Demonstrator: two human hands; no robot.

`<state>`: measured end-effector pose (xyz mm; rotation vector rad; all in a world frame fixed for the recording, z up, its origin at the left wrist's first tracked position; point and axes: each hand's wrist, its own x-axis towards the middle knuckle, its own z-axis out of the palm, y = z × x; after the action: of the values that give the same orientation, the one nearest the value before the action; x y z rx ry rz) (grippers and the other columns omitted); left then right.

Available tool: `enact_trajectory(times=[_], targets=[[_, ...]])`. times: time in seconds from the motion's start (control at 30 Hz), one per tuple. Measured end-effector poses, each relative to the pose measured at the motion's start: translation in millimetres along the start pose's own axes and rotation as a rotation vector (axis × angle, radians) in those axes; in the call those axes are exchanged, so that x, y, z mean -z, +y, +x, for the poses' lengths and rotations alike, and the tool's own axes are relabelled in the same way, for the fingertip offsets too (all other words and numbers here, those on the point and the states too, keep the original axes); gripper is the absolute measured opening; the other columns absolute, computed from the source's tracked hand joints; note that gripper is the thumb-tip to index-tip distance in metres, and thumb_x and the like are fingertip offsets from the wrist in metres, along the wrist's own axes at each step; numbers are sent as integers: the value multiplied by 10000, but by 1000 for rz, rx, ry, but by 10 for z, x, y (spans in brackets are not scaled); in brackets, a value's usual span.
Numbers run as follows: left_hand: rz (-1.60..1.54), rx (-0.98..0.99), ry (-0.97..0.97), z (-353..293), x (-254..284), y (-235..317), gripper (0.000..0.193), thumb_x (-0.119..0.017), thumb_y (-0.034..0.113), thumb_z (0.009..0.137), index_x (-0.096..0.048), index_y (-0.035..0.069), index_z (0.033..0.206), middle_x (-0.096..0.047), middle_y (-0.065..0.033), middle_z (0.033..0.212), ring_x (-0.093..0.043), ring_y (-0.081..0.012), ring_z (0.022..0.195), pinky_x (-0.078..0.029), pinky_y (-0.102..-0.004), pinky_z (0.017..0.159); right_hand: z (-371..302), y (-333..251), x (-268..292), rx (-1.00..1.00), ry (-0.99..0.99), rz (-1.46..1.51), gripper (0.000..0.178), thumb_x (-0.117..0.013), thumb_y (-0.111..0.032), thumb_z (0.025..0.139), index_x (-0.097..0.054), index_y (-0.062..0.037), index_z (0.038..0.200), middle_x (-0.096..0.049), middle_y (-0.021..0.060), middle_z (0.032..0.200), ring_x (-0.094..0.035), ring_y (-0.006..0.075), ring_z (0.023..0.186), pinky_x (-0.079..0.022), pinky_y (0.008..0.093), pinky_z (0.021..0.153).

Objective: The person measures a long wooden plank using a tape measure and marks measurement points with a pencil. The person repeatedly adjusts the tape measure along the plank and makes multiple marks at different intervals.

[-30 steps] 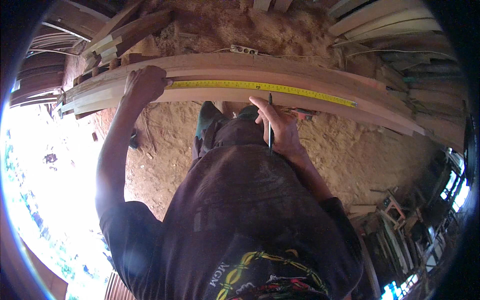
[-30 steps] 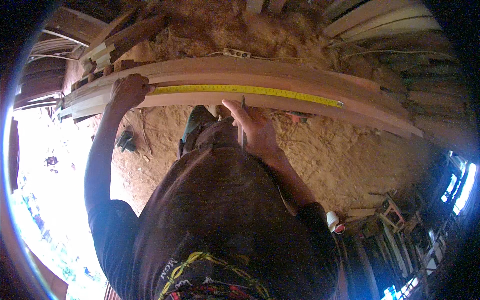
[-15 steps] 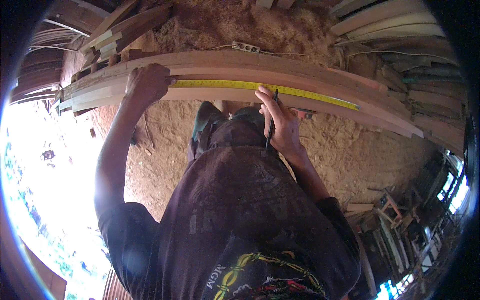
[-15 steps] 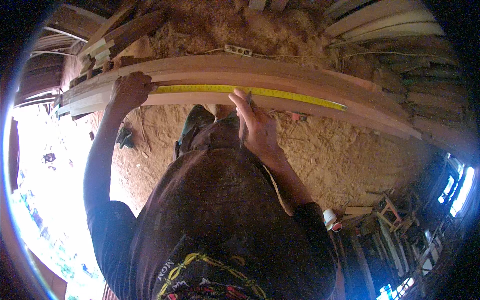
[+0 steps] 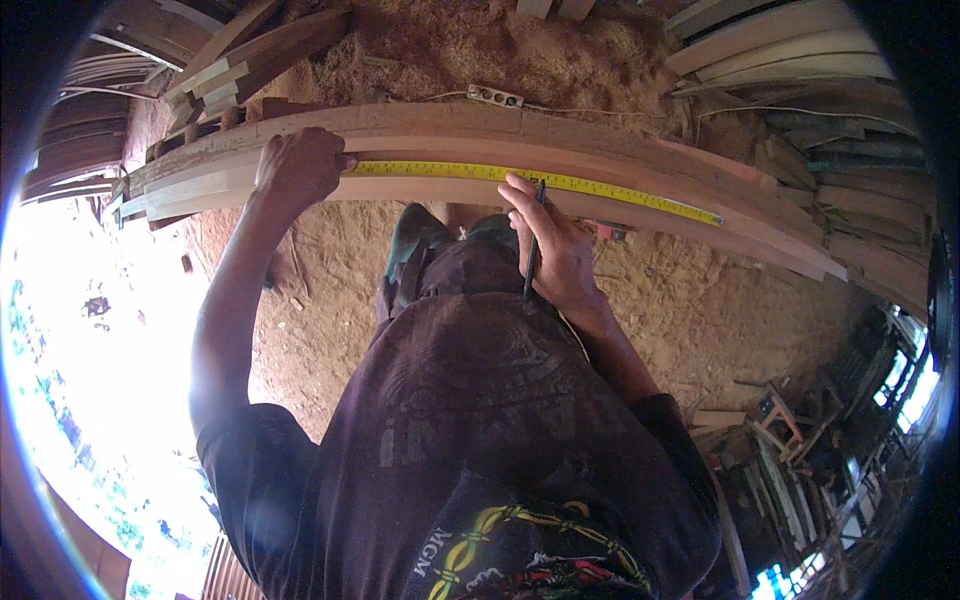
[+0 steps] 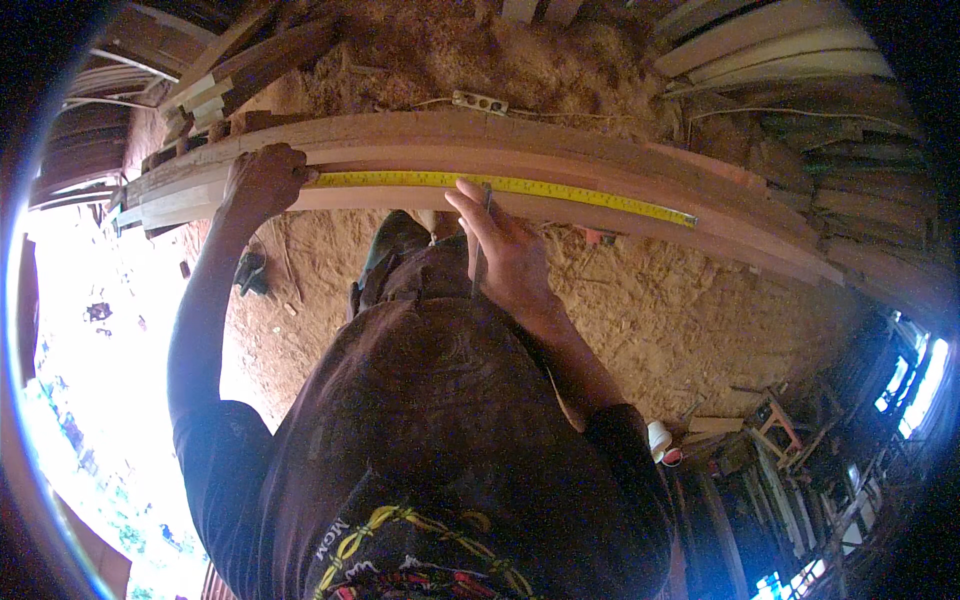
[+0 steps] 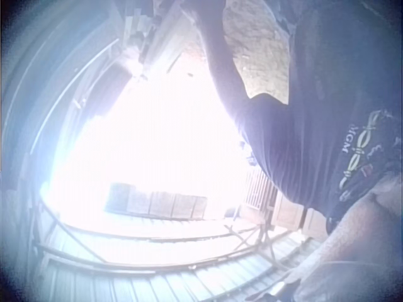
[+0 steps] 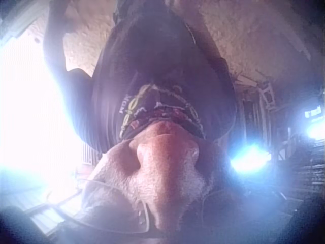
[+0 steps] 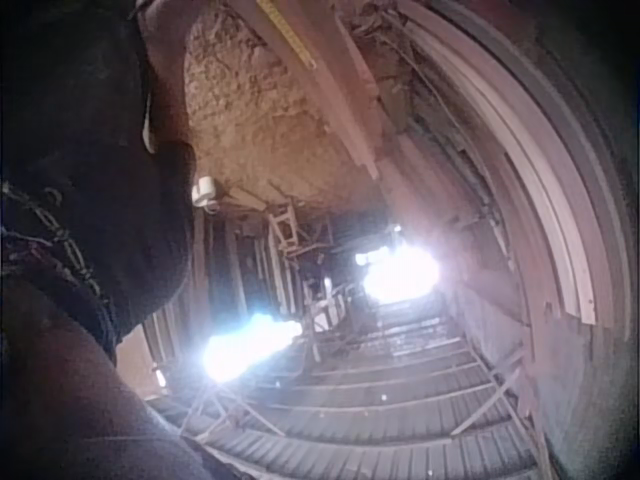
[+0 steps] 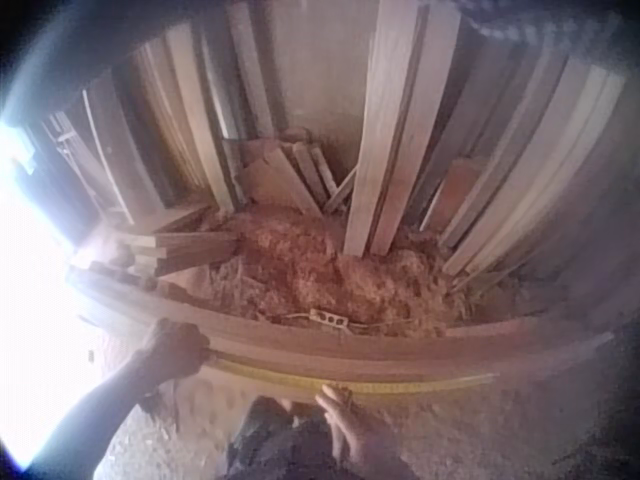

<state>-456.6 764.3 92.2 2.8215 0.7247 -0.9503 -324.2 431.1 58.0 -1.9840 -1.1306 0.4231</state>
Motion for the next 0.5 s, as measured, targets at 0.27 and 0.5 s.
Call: enact_trajectory(times=[0.27,0.5], targets=[[144,-51,-13,25,-125,-82,373,-601,430,1067,-787,110,1116,-753,-158,1142,-716,-345,1139,-554,-527,961,55,-90,-85,64,-1,21,414,-667,51,985,-660,-61,1383,-679,176,1442,-782,315,1065,-638,433,864],[-32,-29,75,-5,-154,-140,353,-684,409,1004,-764,65,997,-727,-193,1067,-702,-402,1078,-527,-573,927,-175,29,153,13,126,16,364,-663,0,1009,-660,-55,1369,-679,202,1432,-729,373,1203,-605,436,964]])
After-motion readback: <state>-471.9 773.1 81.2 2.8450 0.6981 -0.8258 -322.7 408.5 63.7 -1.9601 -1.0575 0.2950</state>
